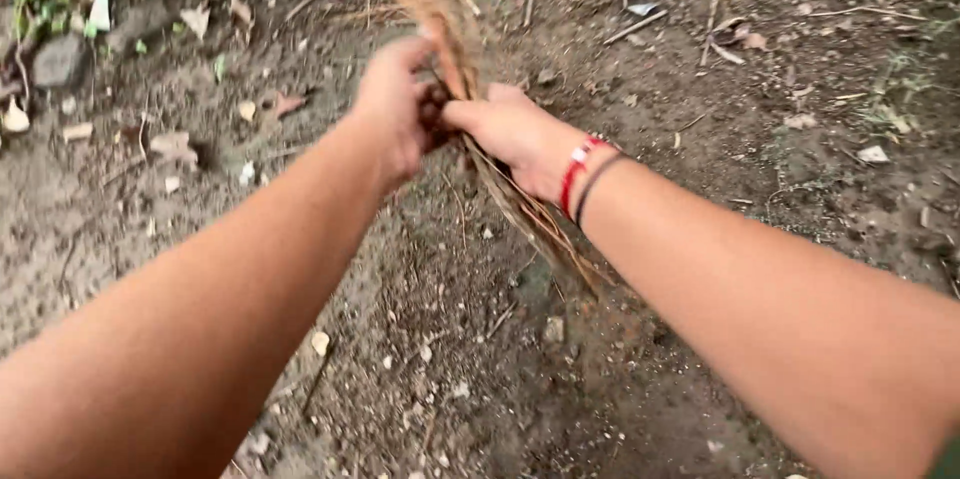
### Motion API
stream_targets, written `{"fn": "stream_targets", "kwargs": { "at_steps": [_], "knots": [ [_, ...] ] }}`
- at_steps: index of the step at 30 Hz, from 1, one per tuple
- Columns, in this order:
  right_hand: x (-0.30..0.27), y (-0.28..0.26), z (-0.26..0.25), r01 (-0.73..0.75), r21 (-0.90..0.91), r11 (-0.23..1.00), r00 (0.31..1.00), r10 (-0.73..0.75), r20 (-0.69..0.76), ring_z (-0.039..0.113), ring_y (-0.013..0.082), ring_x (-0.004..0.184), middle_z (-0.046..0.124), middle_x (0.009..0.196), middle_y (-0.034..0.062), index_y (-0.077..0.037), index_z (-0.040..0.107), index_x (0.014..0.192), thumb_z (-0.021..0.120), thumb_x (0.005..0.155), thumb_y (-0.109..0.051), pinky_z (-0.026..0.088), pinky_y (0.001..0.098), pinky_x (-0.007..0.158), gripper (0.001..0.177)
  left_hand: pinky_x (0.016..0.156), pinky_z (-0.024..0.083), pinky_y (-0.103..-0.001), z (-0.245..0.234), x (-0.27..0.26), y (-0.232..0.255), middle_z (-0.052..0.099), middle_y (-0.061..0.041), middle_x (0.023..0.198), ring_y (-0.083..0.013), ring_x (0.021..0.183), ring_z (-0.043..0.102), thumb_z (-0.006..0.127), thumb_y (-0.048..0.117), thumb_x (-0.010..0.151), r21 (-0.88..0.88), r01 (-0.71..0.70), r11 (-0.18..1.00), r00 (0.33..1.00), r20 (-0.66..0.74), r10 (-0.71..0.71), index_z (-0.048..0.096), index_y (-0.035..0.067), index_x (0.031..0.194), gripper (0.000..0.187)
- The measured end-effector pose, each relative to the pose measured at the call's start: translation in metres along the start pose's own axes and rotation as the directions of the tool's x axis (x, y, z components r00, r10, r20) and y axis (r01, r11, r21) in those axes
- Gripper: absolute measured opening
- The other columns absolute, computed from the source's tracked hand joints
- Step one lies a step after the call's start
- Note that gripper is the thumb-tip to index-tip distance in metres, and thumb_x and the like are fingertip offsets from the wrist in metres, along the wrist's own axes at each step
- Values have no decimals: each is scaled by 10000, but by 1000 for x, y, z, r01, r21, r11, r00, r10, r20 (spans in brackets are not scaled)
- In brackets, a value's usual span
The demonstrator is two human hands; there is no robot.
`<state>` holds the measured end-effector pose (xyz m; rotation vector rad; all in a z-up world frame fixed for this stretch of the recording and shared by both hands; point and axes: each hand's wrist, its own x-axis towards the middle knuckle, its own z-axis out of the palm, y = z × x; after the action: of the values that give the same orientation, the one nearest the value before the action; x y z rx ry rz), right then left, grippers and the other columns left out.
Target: The person is collecting and organizing sticks and twigs from the ground in an outdoor setting.
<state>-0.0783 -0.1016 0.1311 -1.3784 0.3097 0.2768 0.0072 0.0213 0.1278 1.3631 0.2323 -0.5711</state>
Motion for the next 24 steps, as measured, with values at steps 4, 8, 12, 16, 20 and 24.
{"fn": "stream_targets", "kwargs": {
  "at_steps": [4,8,12,16,20,24],
  "knots": [
    [17,7,29,8,-177,984,1000,-8,-2,658,137,770,728,963,95,-40,695,1102,653,882,-162,547,335,613,255,772,554,-465,-4,-33,5,663,-133,1081,-282,916,629,612,541,867,-105,45,993,985,-160,-61,546,90,1282,616],
    [33,6,69,44,-214,976,995,-24,96,684,221,856,718,1056,160,30,608,1211,674,867,-79,571,368,682,367,1006,436,-512,-31,-31,3,605,-173,1348,-329,1193,557,624,591,854,-31,-46,998,988,-149,40,519,67,1401,765],
    [72,37,107,36,-76,996,987,-23,162,714,205,929,727,1154,147,2,575,1261,490,956,-118,610,395,715,338,953,573,-568,-61,-40,4,700,-225,1289,-365,1116,709,769,351,790,54,-30,998,937,-345,47,607,10,1315,647],
    [58,37,137,-89,206,974,928,6,373,729,243,911,732,1155,215,82,582,1253,389,1003,-218,617,387,722,435,819,627,-607,-92,-45,-6,749,-211,1177,-376,963,751,755,307,803,86,33,996,892,-451,10,654,0,1261,560],
    [26,10,126,24,-330,944,982,39,184,709,216,865,723,1108,146,-15,527,1249,628,927,-82,588,418,674,344,728,529,-530,-88,-65,18,738,-140,1087,-303,875,666,613,516,860,376,241,895,949,-284,-136,679,115,1237,555],
    [10,-7,118,71,-307,949,964,13,265,643,178,724,737,954,101,-29,678,1112,650,910,-96,454,358,510,216,765,575,-523,-89,-86,32,740,-63,1037,-252,879,693,612,639,809,553,187,812,971,-228,-68,690,218,1166,558]
  ]
}}
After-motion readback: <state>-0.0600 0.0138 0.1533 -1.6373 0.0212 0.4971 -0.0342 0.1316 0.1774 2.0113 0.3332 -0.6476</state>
